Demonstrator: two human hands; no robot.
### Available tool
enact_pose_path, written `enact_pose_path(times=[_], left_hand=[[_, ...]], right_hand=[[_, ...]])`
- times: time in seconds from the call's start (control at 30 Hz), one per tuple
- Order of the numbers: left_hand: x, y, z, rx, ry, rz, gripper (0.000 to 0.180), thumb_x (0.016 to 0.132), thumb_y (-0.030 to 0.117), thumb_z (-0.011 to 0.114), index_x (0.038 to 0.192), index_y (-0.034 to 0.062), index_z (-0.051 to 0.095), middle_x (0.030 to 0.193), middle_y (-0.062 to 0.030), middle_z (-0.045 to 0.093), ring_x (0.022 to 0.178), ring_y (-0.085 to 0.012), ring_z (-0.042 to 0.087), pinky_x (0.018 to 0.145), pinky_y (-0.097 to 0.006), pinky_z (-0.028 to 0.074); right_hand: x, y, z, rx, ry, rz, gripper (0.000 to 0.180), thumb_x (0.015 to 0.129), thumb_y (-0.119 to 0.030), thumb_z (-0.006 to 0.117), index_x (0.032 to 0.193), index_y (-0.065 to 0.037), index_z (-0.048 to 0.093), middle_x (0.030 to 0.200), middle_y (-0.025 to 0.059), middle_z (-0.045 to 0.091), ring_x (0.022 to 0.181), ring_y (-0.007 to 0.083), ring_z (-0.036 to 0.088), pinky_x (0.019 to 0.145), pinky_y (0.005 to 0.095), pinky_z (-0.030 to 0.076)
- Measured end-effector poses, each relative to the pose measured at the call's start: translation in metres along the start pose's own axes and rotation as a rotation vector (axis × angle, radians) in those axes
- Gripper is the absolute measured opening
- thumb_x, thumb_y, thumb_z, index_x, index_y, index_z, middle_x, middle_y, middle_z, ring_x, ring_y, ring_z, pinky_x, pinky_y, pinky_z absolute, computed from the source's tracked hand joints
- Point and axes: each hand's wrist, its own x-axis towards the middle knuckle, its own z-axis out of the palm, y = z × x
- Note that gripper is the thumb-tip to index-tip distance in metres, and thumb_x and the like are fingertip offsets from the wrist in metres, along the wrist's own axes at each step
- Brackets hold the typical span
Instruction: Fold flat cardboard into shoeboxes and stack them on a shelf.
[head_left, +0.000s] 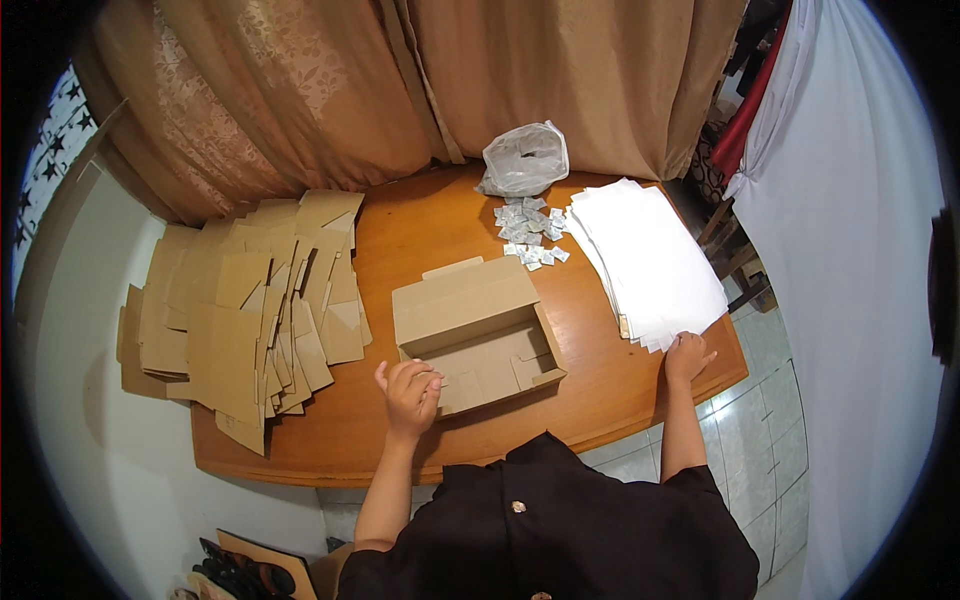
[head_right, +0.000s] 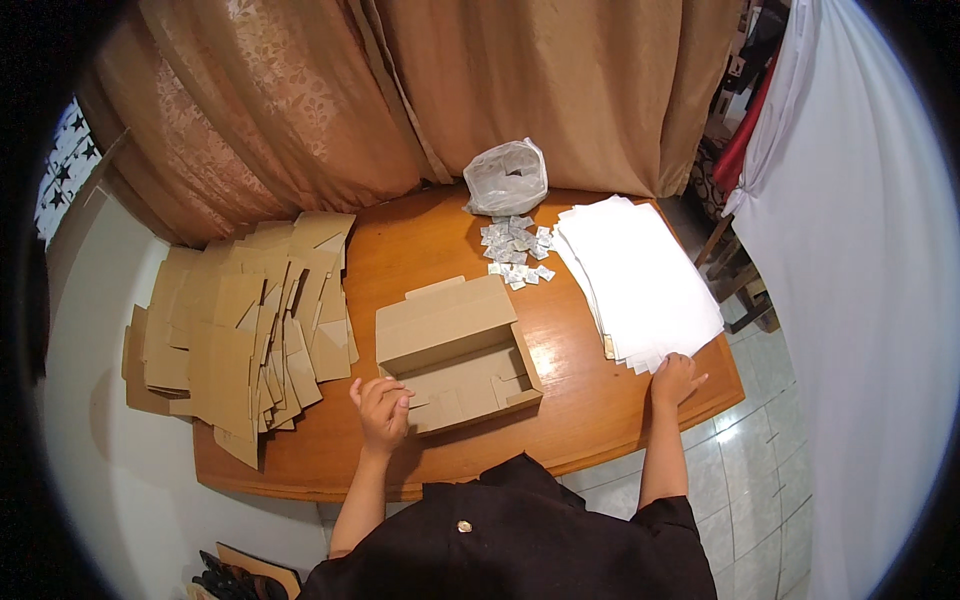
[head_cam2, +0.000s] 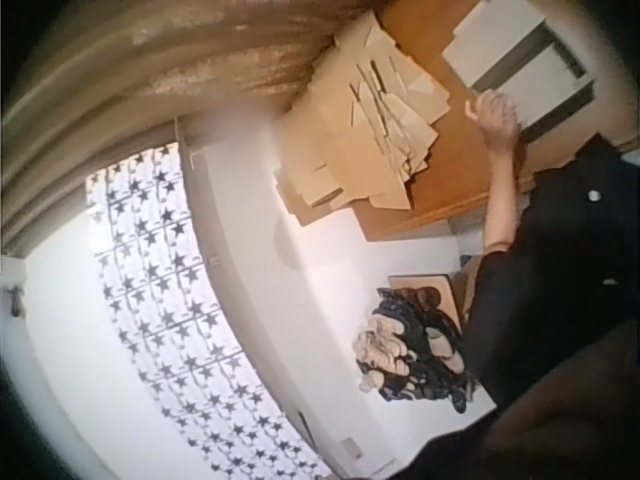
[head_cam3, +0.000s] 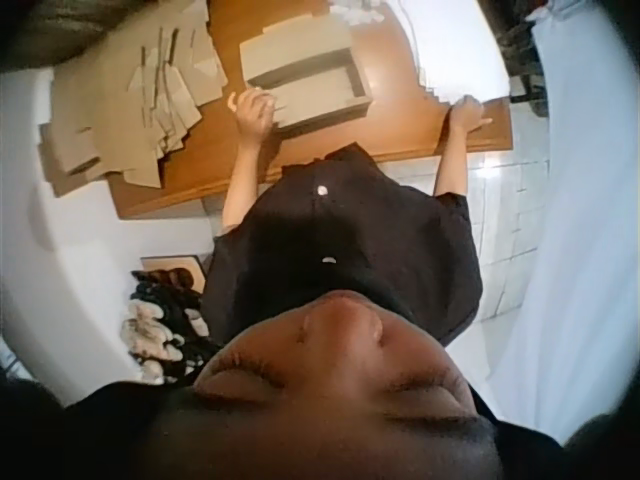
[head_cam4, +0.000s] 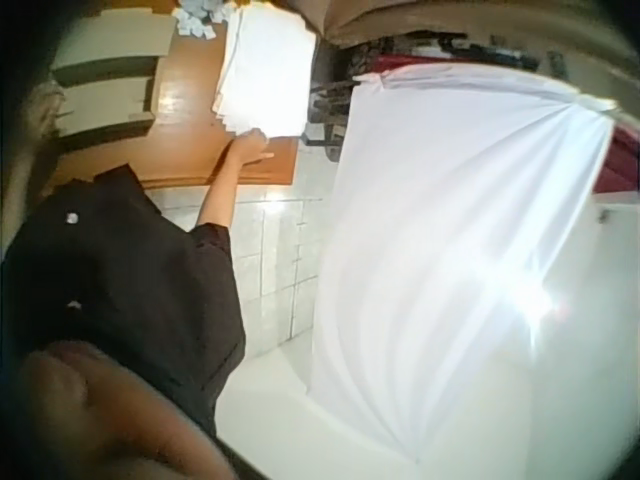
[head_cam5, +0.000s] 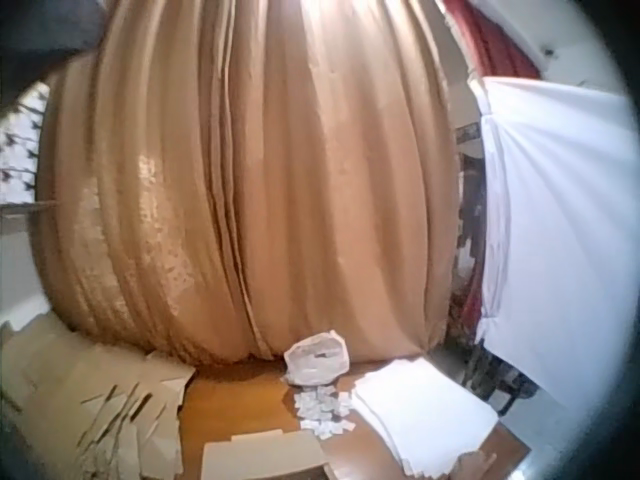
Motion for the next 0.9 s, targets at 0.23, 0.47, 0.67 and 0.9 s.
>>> enact_pose_path(times=[0.23,0.47,0.67,0.9], left_hand=[[0.013,0.016,0.006,-0.103,-0.036,0.040,0.013,0.081,0.018,0.058,0.073,0.0105,0.065,0.084,-0.0037,0.060,0.088,-0.0222,0.055,0.088,-0.041,0.034],[0.032,0.038,0.026,-0.242,-0.012,0.104,0.015,0.082,0.016,0.058,0.071,0.0077,0.065,0.079,-0.0064,0.060,0.079,-0.0242,0.056,0.076,-0.037,0.041],[0.038,0.050,0.042,-0.354,-0.032,0.094,0.015,0.082,0.015,0.058,0.071,0.0068,0.065,0.075,-0.0061,0.061,0.075,-0.0239,0.057,0.073,-0.035,0.042],[0.057,0.070,0.064,-0.370,-0.153,0.176,0.011,0.077,0.015,0.065,0.085,0.0074,0.065,0.083,-0.0068,0.061,0.081,-0.0251,0.057,0.077,-0.036,0.043]], right_hand=[[0.017,-0.042,-0.017,0.280,0.062,-0.369,0.050,0.074,-0.019,0.064,0.121,-0.012,0.050,0.121,0.0132,0.051,0.119,0.0279,0.042,0.102,0.0596,0.023],[0.039,-0.063,0.008,0.038,-0.169,-0.552,0.050,0.075,-0.019,0.061,0.124,-0.011,0.049,0.123,0.0131,0.052,0.116,0.0276,0.047,0.101,0.0560,0.029],[0.044,-0.033,0.034,0.267,-0.124,-0.681,0.033,0.082,-0.008,0.054,0.114,-0.011,0.058,0.113,0.0113,0.061,0.106,0.0255,0.056,0.098,0.0537,0.034],[0.017,-0.069,-0.032,0.569,0.219,-0.681,0.009,0.083,-0.011,0.057,0.082,-0.006,0.065,0.081,0.0072,0.066,0.077,0.0241,0.062,0.098,0.0528,0.031]])
